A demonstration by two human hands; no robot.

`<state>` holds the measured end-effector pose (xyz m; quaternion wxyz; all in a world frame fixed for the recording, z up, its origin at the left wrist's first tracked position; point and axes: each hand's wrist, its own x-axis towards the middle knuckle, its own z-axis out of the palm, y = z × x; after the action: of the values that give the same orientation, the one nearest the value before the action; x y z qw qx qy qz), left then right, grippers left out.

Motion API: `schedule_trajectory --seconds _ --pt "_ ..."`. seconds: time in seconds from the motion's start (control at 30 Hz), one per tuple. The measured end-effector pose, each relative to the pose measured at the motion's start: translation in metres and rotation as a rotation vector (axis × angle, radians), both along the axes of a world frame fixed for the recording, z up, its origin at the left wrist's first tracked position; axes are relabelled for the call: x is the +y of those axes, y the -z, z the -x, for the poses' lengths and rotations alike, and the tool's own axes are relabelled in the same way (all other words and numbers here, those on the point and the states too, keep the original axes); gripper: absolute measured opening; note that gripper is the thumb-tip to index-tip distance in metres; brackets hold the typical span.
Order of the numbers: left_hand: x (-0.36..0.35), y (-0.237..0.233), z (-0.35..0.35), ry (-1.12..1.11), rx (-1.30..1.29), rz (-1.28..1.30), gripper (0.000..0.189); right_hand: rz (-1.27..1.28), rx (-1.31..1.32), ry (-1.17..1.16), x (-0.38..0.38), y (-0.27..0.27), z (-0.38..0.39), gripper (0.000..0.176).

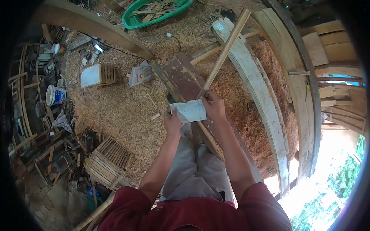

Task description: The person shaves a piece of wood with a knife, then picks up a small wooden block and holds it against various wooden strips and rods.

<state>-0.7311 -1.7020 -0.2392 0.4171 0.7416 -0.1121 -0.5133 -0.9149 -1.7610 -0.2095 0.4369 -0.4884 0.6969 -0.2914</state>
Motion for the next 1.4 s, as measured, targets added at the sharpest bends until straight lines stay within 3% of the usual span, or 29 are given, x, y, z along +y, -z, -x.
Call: schedule_trajectory --seconds 0.2,0.4,0.77,0.93,1.17,1.3,1.4 --pt "0.0 -0.009 -0.007 -0.038 0.076 0.007 0.022 -0.037 0.05 0.028 0.004 0.001 -0.012 0.024" --pt "0.0 -0.003 -0.001 -0.083 0.155 0.071 0.026 -0.011 -0.139 0.095 0.009 0.011 -0.015 0.025" --pt "-0.002 -0.006 0.005 -0.062 0.148 0.067 0.029 0.037 -0.105 0.111 0.012 0.03 -0.009 0.022" --pt "-0.007 -0.019 0.012 -0.057 0.209 0.037 0.03 0.018 0.001 0.114 0.011 0.008 -0.005 0.02" --pt "-0.006 -0.014 0.014 0.072 0.264 -0.067 0.031 0.075 0.004 0.154 0.021 0.013 0.016 0.027" --pt "-0.021 -0.036 0.003 0.236 0.521 -0.135 0.033 0.022 -0.015 0.167 0.025 0.002 0.032 0.029" --pt "-0.03 -0.043 -0.005 0.362 0.541 -0.123 0.034 0.006 0.026 0.151 0.032 0.001 0.037 0.029"
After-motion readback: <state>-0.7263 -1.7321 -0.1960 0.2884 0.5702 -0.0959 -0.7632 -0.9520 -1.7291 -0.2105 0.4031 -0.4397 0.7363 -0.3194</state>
